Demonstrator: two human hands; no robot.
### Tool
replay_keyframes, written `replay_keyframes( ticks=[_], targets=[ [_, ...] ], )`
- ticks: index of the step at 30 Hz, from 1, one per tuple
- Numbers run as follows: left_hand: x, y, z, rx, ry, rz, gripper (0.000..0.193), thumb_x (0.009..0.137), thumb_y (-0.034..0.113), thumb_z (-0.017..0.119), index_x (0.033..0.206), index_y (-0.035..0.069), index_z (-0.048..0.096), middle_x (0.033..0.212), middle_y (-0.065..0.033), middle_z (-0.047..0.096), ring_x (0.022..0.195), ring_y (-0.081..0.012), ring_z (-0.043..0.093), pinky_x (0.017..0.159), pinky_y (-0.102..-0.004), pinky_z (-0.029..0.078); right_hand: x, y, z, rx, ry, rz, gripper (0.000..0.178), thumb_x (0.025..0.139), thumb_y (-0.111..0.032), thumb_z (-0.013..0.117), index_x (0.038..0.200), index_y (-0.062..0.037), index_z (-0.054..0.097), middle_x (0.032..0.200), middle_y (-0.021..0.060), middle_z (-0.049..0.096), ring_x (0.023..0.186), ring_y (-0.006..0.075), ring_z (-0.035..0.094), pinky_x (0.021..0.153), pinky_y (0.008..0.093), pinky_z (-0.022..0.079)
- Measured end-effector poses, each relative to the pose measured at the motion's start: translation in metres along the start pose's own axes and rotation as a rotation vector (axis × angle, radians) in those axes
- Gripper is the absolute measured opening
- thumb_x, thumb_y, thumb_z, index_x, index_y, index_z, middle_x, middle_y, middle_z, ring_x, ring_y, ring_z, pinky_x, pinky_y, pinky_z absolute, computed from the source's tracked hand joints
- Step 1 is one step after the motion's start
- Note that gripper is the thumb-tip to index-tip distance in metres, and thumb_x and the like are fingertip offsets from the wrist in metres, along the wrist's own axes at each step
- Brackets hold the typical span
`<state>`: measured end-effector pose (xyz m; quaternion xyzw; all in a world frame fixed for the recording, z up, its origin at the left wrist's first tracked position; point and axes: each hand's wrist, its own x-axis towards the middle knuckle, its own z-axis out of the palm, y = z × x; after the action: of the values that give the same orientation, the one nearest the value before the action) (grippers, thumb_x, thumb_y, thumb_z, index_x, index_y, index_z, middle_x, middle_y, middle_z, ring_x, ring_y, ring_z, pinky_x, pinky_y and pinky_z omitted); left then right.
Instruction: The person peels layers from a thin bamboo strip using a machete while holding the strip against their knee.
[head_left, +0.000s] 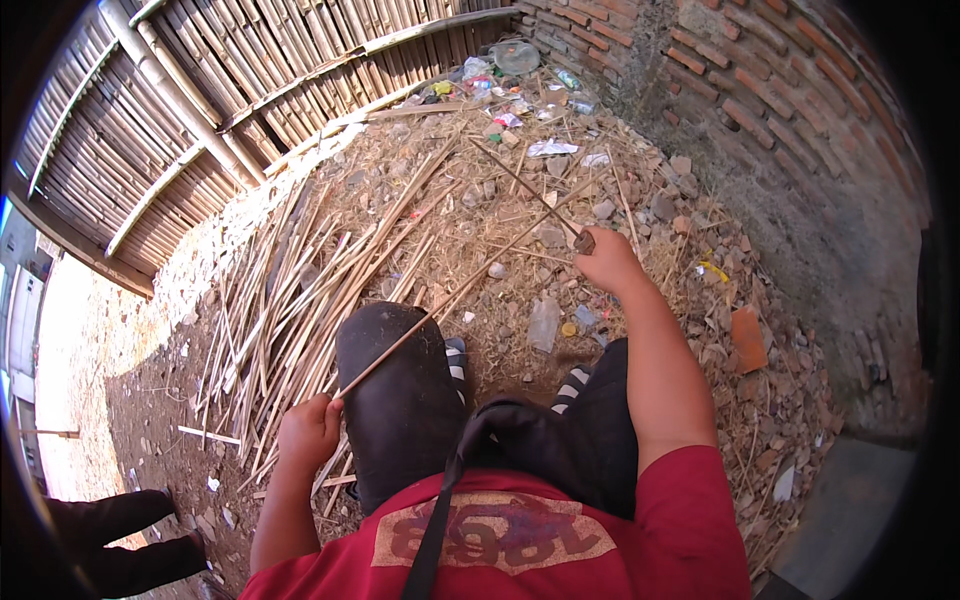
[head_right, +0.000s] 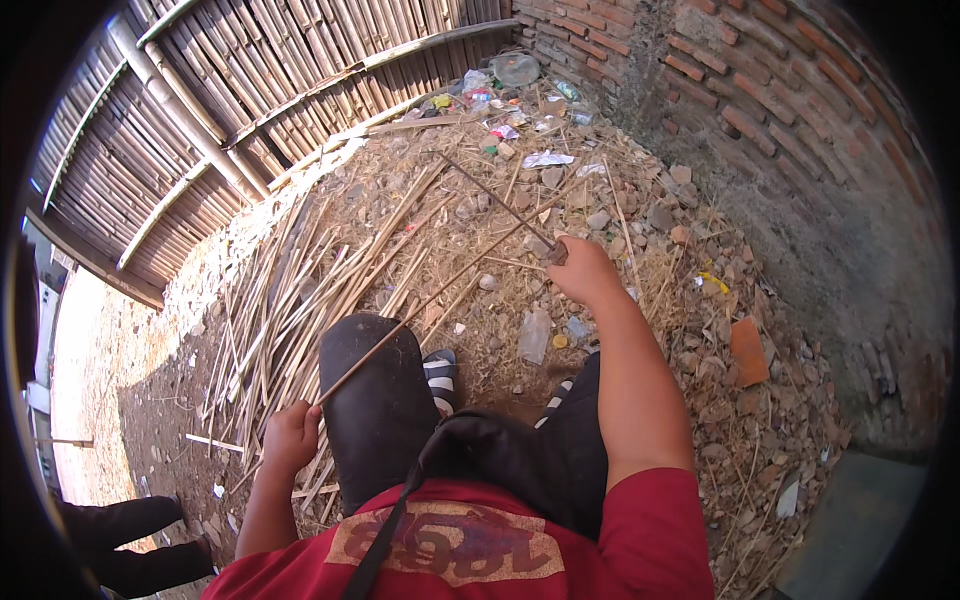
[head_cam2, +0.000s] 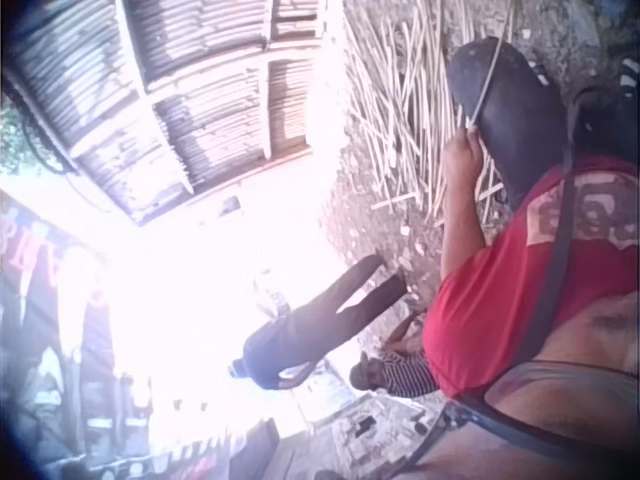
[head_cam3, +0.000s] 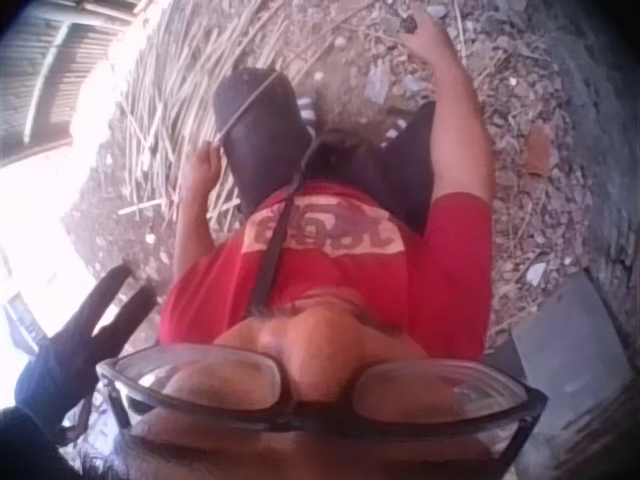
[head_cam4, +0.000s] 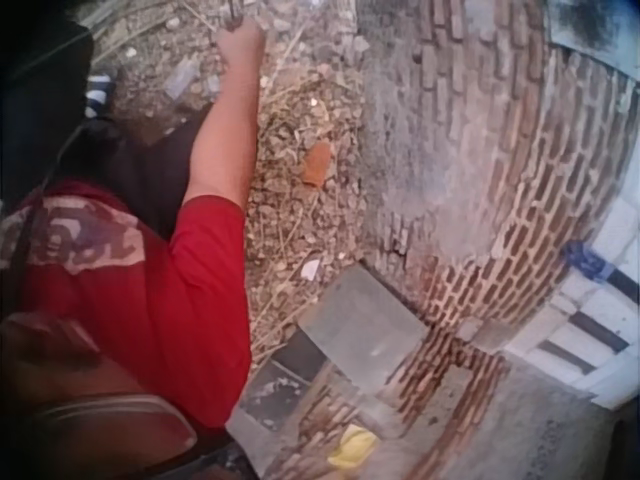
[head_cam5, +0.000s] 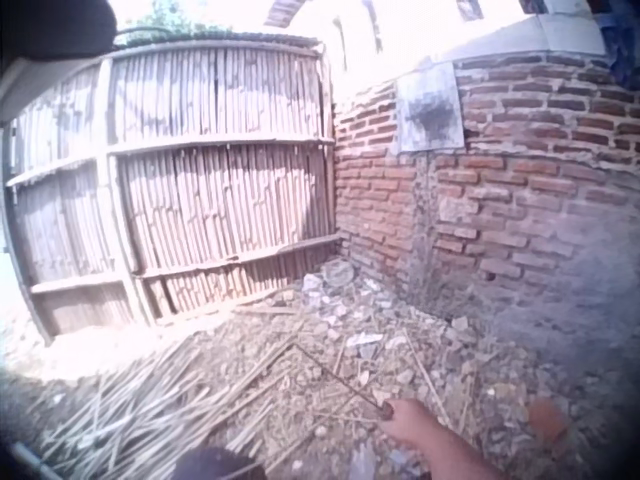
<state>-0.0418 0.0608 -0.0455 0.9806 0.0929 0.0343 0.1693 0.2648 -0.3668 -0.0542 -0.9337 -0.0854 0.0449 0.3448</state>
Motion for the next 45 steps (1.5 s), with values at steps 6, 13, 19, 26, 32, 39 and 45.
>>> replay_keyframes(
  ticks=[6, 13, 19, 26, 32, 39, 45],
  targets=[
    [-0.001, -0.011, 0.007, 0.032, 0.065, 0.016, 0.038, 0.100, 0.030, 0.058, 0.073, 0.003, 0.055, 0.066, -0.0221, 0.059, 0.063, -0.0457, 0.059, 0.057, -0.0551, 0.043, 0.000, -0.032, 0.006, -0.129, -0.082, -0.085, 0.028, 0.077, -0.021, 0.067, 0.099, -0.0042, 0.068, 0.083, 0.0169, 0.069, 0.081, 0.0339, 0.071, 0.071, 0.0437, 0.054],
    [-0.003, 0.002, -0.005, 0.083, 0.031, -0.034, 0.039, 0.099, 0.034, 0.059, 0.075, 0.004, 0.061, 0.064, -0.0223, 0.061, 0.062, -0.0465, 0.061, 0.057, -0.0560, 0.044, -0.011, -0.037, 0.007, -0.210, -0.181, -0.051, 0.035, 0.077, -0.017, 0.066, 0.111, -0.0107, 0.070, 0.093, 0.0144, 0.072, 0.085, 0.0326, 0.070, 0.076, 0.0439, 0.054],
    [-0.002, -0.002, 0.003, 0.086, 0.063, 0.032, 0.039, 0.100, 0.033, 0.059, 0.074, 0.004, 0.054, 0.064, -0.0221, 0.059, 0.061, -0.0467, 0.059, 0.055, -0.0565, 0.043, 0.004, -0.003, 0.008, -0.003, -0.132, 0.111, 0.029, 0.076, -0.019, 0.069, 0.103, -0.0073, 0.069, 0.091, 0.0165, 0.071, 0.084, 0.0351, 0.068, 0.073, 0.0458, 0.053],
    [-0.002, -0.002, -0.007, 0.032, 0.026, 0.039, 0.039, 0.100, 0.032, 0.059, 0.073, 0.003, 0.055, 0.063, -0.0226, 0.059, 0.061, -0.0472, 0.059, 0.055, -0.0560, 0.044, -0.012, -0.033, 0.016, -0.252, -0.212, -0.164, 0.035, 0.075, -0.019, 0.069, 0.107, -0.0056, 0.068, 0.093, 0.0149, 0.072, 0.085, 0.0364, 0.068, 0.074, 0.0447, 0.053],
    [0.002, 0.002, -0.008, 0.037, 0.000, 0.011, 0.040, 0.099, 0.031, 0.059, 0.072, 0.002, 0.055, 0.065, -0.0238, 0.059, 0.065, -0.0469, 0.060, 0.059, -0.0557, 0.044, 0.003, -0.002, 0.007, 0.106, -0.146, 0.121, 0.036, 0.072, -0.019, 0.069, 0.102, 0.0014, 0.068, 0.090, 0.0214, 0.070, 0.081, 0.0346, 0.066, 0.074, 0.0409, 0.052],
    [0.005, -0.006, -0.005, -0.004, -0.025, 0.014, 0.041, 0.100, 0.032, 0.057, 0.073, 0.001, 0.057, 0.065, -0.0242, 0.060, 0.065, -0.0475, 0.060, 0.058, -0.0560, 0.044, -0.011, -0.036, 0.023, -0.165, -0.315, -0.230, 0.025, 0.073, -0.022, 0.069, 0.089, -0.0032, 0.066, 0.086, 0.0176, 0.070, 0.084, 0.0338, 0.069, 0.074, 0.0443, 0.053],
    [0.004, 0.004, -0.009, 0.026, -0.025, -0.038, 0.041, 0.100, 0.035, 0.056, 0.075, 0.002, 0.060, 0.067, -0.0247, 0.061, 0.065, -0.0480, 0.061, 0.058, -0.0563, 0.045, 0.002, -0.011, 0.008, 0.010, -0.145, 0.010, 0.032, 0.073, -0.019, 0.068, 0.100, -0.0017, 0.067, 0.087, 0.0159, 0.071, 0.080, 0.0337, 0.068, 0.073, 0.0425, 0.054]
  ],
)
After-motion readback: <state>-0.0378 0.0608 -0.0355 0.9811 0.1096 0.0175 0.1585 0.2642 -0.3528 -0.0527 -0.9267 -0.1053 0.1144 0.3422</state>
